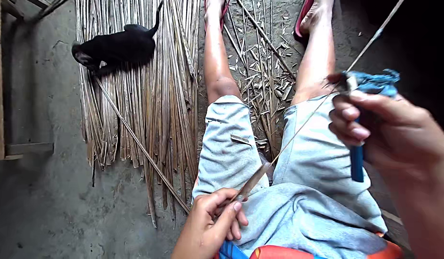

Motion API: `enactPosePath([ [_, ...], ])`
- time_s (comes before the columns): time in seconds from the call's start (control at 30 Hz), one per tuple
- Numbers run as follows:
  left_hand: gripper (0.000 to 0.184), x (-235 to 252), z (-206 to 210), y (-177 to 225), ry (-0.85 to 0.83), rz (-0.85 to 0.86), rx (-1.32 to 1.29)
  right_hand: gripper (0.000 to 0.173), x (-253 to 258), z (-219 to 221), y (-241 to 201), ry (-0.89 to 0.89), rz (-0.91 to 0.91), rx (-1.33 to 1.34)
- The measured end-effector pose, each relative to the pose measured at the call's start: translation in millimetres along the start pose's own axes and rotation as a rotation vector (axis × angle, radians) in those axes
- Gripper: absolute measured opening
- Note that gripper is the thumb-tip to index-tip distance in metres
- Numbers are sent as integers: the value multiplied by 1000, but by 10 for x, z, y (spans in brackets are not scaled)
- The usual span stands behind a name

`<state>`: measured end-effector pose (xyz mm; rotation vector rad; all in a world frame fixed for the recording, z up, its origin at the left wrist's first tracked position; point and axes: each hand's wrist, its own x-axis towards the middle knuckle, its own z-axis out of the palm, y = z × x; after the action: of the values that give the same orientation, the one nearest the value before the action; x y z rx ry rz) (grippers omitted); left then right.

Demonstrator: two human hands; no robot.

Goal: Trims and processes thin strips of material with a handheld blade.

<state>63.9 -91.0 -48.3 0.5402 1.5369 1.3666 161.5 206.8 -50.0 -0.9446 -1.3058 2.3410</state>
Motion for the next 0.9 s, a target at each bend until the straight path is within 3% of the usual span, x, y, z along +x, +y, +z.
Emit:
enactPosePath([
  [0.1, 19, -16, -54, -36, 86, 45, 106, 28, -27, -6, -3, 35, -3, -76],
  [0.23, 24, 126, 50, 46, 237, 35, 252, 9, -527, 418, 342, -230, 261, -67],
  [0.33, 26, 214, 158, 57, 344, 104, 393, 12, -824, 634, 559, -302, 349, 41],
  [0.47, 22, 274, 208, 30, 451, 204, 588, 17, -956, 728, 611, -259, 385, 59],
  [0.6, 22, 300, 265, 20, 524, 326, 802, 17, -914, 738, 578, -226, 339, 50],
  [0.9, 26, 296, 414, 29, 578, 367, 906, 14, -638, 787, 521, -52, 90, -167],
])
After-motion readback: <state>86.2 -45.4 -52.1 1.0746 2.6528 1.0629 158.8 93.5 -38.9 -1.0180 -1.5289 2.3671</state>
